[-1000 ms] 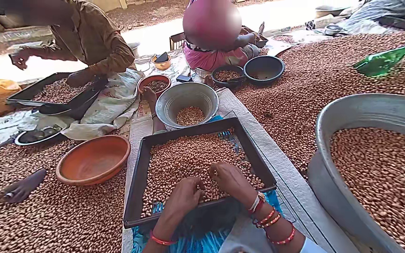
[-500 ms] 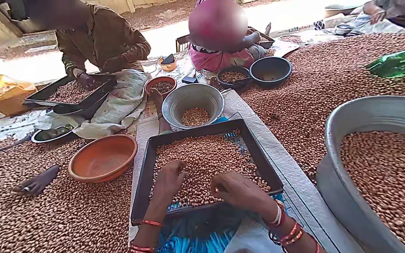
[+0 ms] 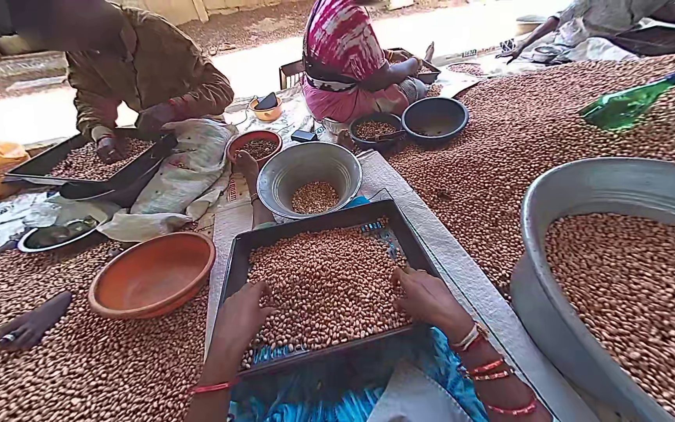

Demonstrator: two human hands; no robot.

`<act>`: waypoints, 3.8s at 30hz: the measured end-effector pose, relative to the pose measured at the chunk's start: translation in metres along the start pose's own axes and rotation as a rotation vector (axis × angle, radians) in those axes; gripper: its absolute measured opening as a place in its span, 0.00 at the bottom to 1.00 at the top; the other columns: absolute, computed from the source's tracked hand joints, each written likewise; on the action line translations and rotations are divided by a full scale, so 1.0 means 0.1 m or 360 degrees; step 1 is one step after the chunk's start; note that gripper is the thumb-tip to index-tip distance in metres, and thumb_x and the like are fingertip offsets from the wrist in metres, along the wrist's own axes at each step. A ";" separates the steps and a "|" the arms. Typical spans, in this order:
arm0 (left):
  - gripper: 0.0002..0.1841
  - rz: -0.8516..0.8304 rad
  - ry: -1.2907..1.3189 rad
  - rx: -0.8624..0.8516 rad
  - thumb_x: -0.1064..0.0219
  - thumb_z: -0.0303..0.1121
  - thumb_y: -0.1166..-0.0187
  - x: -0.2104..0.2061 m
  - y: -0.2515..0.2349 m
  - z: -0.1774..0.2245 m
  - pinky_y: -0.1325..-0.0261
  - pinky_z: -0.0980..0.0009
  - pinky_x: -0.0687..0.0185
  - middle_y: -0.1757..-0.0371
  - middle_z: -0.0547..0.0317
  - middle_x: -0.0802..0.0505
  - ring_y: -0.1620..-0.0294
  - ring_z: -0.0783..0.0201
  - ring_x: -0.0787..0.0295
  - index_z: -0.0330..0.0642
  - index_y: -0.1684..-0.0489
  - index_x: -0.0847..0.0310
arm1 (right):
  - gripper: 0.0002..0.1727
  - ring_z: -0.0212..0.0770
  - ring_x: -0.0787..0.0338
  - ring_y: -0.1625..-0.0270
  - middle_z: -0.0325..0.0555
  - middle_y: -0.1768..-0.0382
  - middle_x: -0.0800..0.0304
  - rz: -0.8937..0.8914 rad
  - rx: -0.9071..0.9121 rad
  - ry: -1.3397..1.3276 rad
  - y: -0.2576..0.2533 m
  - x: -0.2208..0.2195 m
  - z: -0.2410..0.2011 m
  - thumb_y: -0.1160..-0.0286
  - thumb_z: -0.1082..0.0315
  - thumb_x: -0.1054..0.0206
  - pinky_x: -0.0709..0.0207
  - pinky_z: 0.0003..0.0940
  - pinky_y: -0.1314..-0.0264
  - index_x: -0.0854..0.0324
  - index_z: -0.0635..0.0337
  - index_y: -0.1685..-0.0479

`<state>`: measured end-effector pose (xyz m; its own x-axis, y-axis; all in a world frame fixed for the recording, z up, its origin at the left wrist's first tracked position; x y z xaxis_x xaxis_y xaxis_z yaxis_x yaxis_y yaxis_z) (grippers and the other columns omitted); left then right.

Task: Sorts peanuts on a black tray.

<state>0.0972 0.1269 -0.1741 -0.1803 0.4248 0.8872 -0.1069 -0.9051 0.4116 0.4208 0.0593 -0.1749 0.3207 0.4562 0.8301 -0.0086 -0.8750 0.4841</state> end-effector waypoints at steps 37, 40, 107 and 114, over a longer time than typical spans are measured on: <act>0.14 0.0366 0.0280 -0.0602 0.32 0.31 0.19 -0.05 -0.74 1.01 0.42 0.44 0.16 0.48 0.39 0.07 0.51 0.42 0.09 0.38 0.41 0.10 | 0.13 0.39 0.09 0.58 0.45 0.60 0.07 0.0589 0.0610 -0.0885 -1.05 0.48 -0.18 0.23 0.62 0.34 0.19 0.42 0.51 0.13 0.59 0.48; 0.12 0.0429 0.0230 -0.0635 0.32 0.30 0.20 -0.09 -0.75 1.07 0.44 0.42 0.16 0.50 0.38 0.07 0.51 0.39 0.08 0.35 0.46 0.09 | 0.12 0.31 0.16 0.64 0.41 0.61 0.13 0.0662 0.0527 -0.1067 -1.02 0.55 -0.09 0.28 0.70 0.39 0.24 0.31 0.60 0.19 0.60 0.47; 0.23 0.0417 0.1212 -0.0516 0.39 0.25 0.22 -0.02 0.13 0.04 0.52 0.57 0.08 0.27 0.50 0.14 0.50 0.58 0.06 0.41 0.26 0.22 | 0.12 0.64 0.10 0.41 0.63 0.48 0.09 0.0469 0.0091 0.0277 -0.17 0.31 0.26 0.18 0.72 0.40 0.22 0.61 0.43 0.11 0.66 0.51; 0.18 0.0751 0.0853 -0.0438 0.38 0.29 0.19 0.12 0.31 -0.22 0.36 0.49 0.16 0.36 0.50 0.08 0.41 0.53 0.09 0.40 0.33 0.16 | 0.12 0.66 0.10 0.44 0.65 0.53 0.09 0.0476 0.0103 0.0519 -0.22 0.13 0.17 0.20 0.79 0.43 0.20 0.57 0.49 0.13 0.73 0.59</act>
<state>0.0702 0.1047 -0.1548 -0.7097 0.0101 0.7045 -0.1278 -0.9851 -0.1147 0.4417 0.0815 -0.1795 -0.0024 0.1995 0.9799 0.0070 -0.9799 0.1995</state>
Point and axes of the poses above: each hand's wrist, its own y-axis away from the middle knuckle, its own x-axis out of the back of the hand, z = x × y, the point moved 2 cm from there along -y, towards the middle knuckle
